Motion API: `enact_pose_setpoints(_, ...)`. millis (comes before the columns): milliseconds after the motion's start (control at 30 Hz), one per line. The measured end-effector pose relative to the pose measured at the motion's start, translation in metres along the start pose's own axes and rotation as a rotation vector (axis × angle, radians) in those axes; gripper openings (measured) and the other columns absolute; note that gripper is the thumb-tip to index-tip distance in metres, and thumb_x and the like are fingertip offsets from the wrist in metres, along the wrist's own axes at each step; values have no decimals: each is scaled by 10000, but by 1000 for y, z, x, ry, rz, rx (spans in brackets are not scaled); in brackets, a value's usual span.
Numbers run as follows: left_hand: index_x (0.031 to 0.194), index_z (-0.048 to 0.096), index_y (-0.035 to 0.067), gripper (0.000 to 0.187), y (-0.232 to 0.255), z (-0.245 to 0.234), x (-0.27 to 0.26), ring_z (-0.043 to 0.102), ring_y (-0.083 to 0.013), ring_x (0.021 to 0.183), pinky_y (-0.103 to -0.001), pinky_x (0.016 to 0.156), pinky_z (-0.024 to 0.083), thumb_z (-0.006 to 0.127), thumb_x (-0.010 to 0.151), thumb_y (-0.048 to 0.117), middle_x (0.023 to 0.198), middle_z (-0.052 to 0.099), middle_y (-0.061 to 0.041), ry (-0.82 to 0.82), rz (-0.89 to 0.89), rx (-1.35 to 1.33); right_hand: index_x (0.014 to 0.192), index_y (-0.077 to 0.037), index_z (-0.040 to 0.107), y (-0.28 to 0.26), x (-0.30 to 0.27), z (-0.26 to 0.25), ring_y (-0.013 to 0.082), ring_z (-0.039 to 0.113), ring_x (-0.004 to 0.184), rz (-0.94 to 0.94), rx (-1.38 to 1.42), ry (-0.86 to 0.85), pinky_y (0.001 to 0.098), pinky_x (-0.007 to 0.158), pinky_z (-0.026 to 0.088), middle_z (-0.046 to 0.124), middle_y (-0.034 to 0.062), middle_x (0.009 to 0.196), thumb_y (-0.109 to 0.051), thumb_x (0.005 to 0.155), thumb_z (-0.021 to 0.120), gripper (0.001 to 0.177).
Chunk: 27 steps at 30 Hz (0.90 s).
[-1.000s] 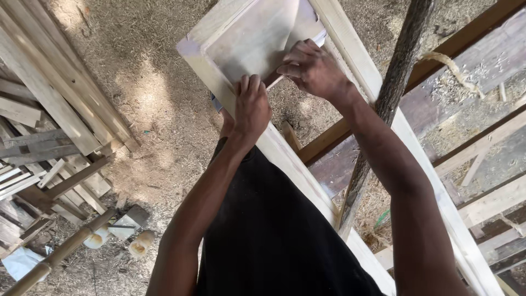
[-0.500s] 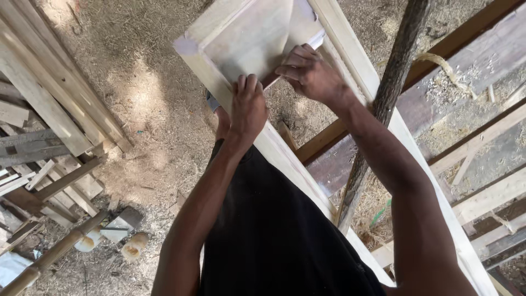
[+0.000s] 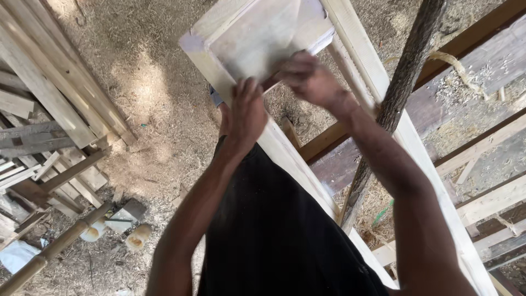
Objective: The person sands a wooden frame using a sanding block, moving along edges and flat surfaces. The person repeatedly rubs the sanding block over the wood to smooth the surface.
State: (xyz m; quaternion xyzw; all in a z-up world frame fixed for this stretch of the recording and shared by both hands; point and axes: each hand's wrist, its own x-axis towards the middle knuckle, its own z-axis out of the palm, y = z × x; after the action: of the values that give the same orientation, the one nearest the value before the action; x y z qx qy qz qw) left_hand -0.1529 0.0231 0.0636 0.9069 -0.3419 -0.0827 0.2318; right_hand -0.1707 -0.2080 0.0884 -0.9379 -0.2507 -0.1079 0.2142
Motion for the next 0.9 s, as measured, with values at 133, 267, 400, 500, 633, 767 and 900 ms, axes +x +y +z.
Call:
enact_pose_setpoints(133, 981, 684, -84, 196, -4, -31, -21, 519, -291, 1080, -464, 999, 442, 765, 871, 56, 1103, 565, -163, -81, 10, 53, 1114, -155, 802, -15, 4, 8, 113, 580, 981, -86, -24, -12, 289, 900, 563, 679, -52, 1047, -61, 936, 799, 201)
enact_pose_setpoints(267, 923, 665, -102, 269, 17, -24, 23, 505, -316, 1087, -491, 1006, 432, 798, 748, 54, 1091, 537, -179, 13, 64, -63, 1087, -215, 782, 14, -1, -22, 151, 587, 990, -86, -300, -64, 279, 888, 549, 666, -41, 1028, -71, 945, 789, 202)
enact_pose_setpoints(400, 926, 670, -72, 220, 11, -29, 10, 518, -312, 1105, -485, 1020, 430, 788, 777, 39, 1101, 559, -173, -3, 33, -38, 1140, -182, 778, 7, 4, -18, 145, 587, 1001, -30, -232, -53, 270, 985, 559, 669, -53, 1046, -29, 878, 793, 303)
enact_pose_setpoints(500, 923, 675, -44, 157, 0, -34, -3, 534, -296, 1125, -478, 1030, 426, 776, 814, 10, 1103, 582, -149, 3, 41, 56, 1103, -180, 778, 4, 14, -6, 158, 590, 991, -80, -151, 0, 278, 973, 554, 666, -33, 1007, -6, 861, 813, 300)
enact_pose_setpoints(633, 877, 656, -54, 192, 5, -33, 6, 540, -328, 1104, -498, 1038, 427, 802, 821, 58, 1074, 583, -177, -12, 54, -35, 1086, -196, 798, -3, 0, -6, 145, 589, 947, -80, -140, -21, 286, 930, 544, 673, -35, 959, 38, 795, 793, 374)
enact_pose_setpoints(767, 889, 658, -66, 178, 15, -32, 18, 542, -336, 1067, -485, 1021, 443, 744, 749, 2, 1068, 579, -198, -31, 90, -58, 1125, -135, 781, 9, -4, -15, 149, 581, 958, -24, -103, -9, 306, 929, 532, 672, -32, 998, -23, 870, 803, 280)
enact_pose_setpoints(900, 879, 652, -23, 94, -7, -49, -5, 536, -314, 1052, -481, 962, 429, 720, 815, -9, 1025, 570, -142, 45, 114, 16, 986, -214, 769, -21, 16, 14, 172, 595, 939, -71, -202, 104, 262, 921, 546, 647, -16, 929, 39, 841, 746, 293)
